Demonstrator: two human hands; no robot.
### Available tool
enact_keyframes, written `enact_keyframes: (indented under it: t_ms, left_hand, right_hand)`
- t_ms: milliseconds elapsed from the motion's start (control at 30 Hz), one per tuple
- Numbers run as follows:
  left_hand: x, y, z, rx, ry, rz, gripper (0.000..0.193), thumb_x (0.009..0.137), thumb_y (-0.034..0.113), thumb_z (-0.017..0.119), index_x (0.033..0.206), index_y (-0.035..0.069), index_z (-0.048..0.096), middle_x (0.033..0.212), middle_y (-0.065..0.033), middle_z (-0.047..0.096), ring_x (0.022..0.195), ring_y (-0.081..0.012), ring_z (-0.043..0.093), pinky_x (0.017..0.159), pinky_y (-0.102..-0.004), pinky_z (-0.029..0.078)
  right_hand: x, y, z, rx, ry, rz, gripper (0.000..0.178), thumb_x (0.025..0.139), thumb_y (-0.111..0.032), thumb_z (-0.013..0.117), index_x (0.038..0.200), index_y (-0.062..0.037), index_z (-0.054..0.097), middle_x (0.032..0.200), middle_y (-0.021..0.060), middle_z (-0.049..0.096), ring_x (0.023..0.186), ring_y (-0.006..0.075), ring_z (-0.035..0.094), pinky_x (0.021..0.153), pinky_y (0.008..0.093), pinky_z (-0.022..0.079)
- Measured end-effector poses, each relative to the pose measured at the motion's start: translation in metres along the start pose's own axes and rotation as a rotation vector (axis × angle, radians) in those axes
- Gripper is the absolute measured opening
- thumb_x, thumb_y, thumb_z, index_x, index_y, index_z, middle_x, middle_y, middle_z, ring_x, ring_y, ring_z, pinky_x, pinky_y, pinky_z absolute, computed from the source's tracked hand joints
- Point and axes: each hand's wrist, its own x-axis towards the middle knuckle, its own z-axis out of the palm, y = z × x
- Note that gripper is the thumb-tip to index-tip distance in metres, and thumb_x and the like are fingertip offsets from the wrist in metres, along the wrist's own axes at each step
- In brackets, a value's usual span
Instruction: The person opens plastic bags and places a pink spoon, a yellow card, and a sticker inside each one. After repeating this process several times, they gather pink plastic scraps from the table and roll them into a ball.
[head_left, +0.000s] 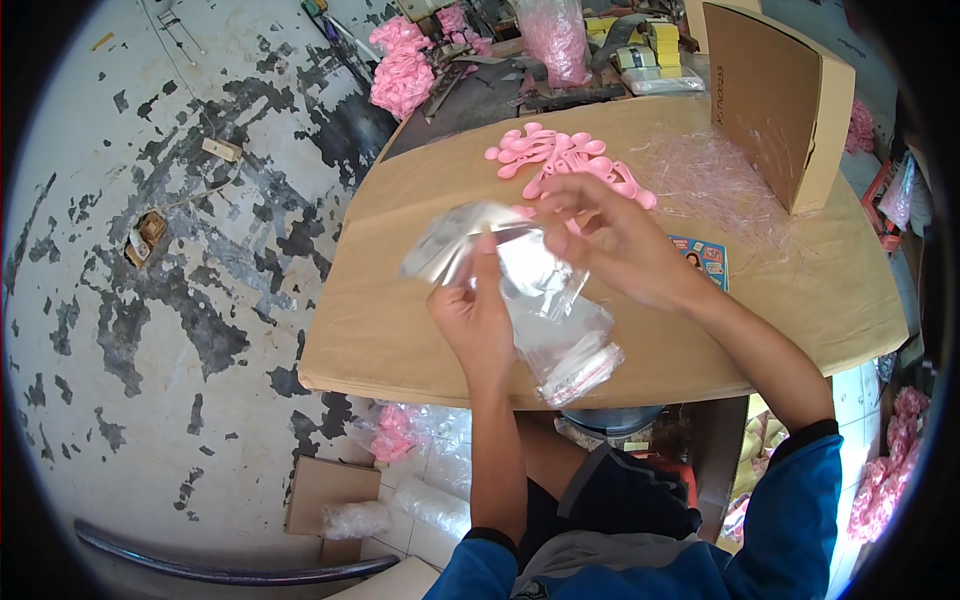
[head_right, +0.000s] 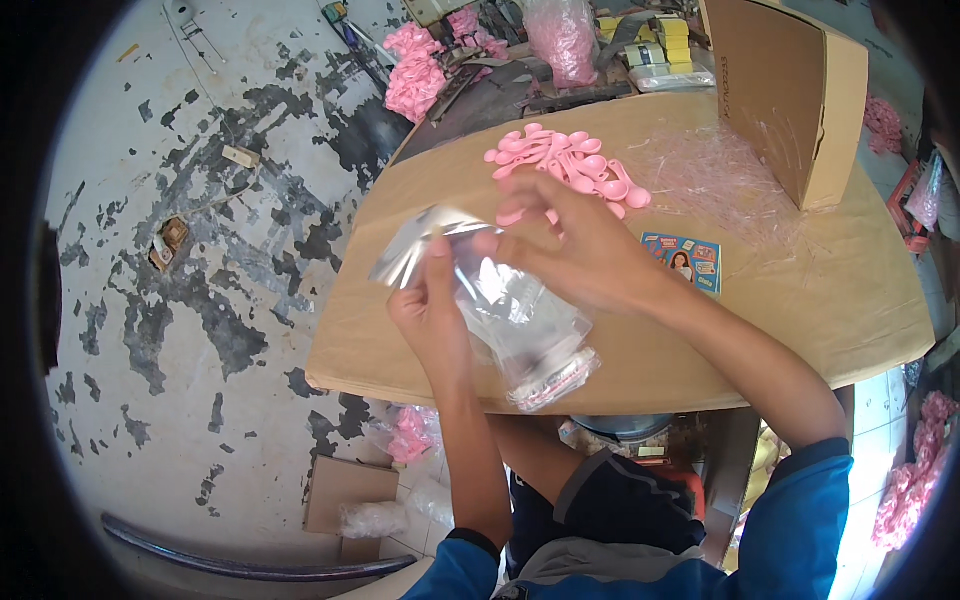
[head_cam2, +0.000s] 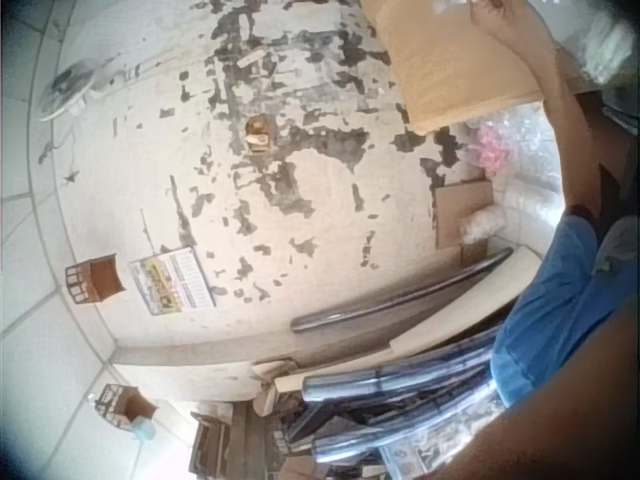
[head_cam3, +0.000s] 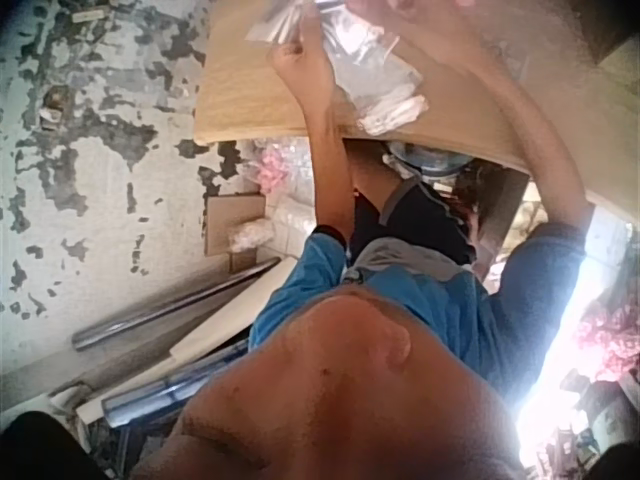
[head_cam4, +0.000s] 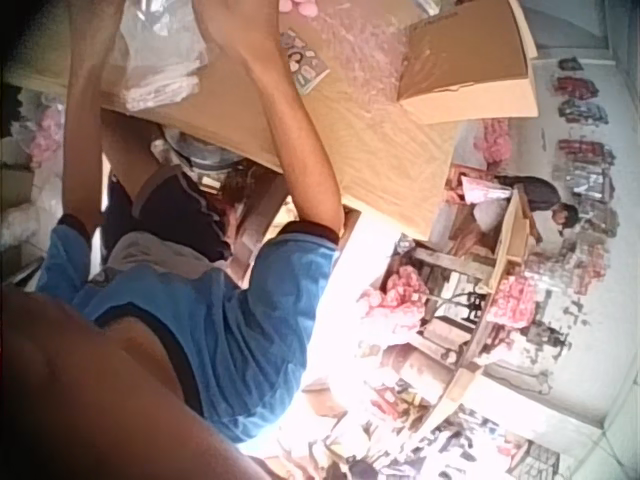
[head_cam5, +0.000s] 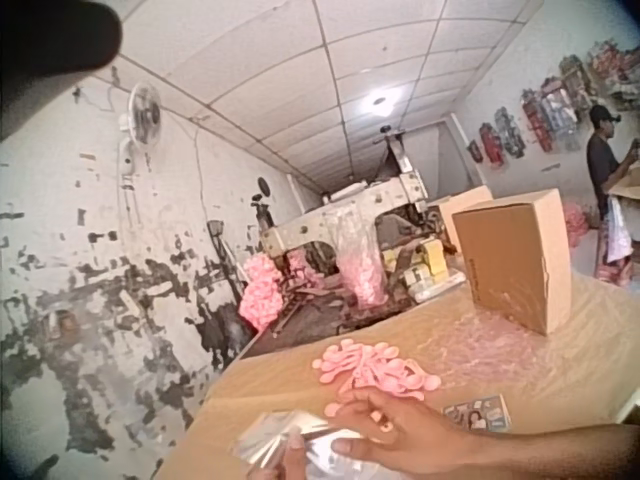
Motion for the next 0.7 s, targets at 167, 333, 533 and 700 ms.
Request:
enact_keyframes:
  t_ms: [167,333,533,700]
  left_hand:
    - [0.006,-0.002,-0.002,-0.155,-0.266,-0.102,0.027,0.098,0.021,0.063,0.109,-0.003,0.069,0.092,-0.0024,0.067,0.078,-0.0038,0.053,0.069,-0.0211,0.044]
    - [0.018,-0.023,-0.04,-0.123,-0.276,-0.135,0.037,0.101,0.029,0.056,0.116,-0.003,0.066,0.093,-0.005,0.066,0.081,-0.0083,0.057,0.079,-0.0253,0.048]
    - [0.002,-0.047,-0.068,0.106,-0.138,-0.148,0.035,0.1,0.026,0.057,0.117,-0.004,0.065,0.098,-0.0061,0.067,0.091,-0.0111,0.059,0.086,-0.0278,0.048]
    - [-0.015,-0.06,-0.075,0.05,-0.132,-0.15,0.03,0.099,0.02,0.059,0.117,-0.004,0.062,0.114,-0.0119,0.062,0.102,-0.0166,0.059,0.09,-0.0289,0.046]
  right_hand:
    - [0.001,0.003,-0.007,0.181,-0.332,0.222,0.039,0.089,-0.024,0.07,0.117,0.002,0.061,0.088,0.0057,0.069,0.081,0.0105,0.062,0.068,0.0261,0.048]
    - [0.01,-0.035,-0.028,-0.443,-0.176,0.025,0.03,0.084,-0.019,0.072,0.11,-0.0058,0.067,0.075,0.0085,0.07,0.074,0.0201,0.068,0.064,0.0311,0.049]
    - [-0.022,-0.015,0.004,-1.111,-0.393,-0.326,0.02,0.084,-0.029,0.071,0.097,-0.0136,0.072,0.077,0.0074,0.066,0.078,0.0284,0.064,0.087,0.0407,0.047]
    - [-0.01,-0.015,0.003,-0.661,-0.624,-0.128,0.039,0.094,-0.039,0.057,0.109,-0.0061,0.071,0.087,0.018,0.068,0.09,0.0338,0.066,0.091,0.044,0.047]
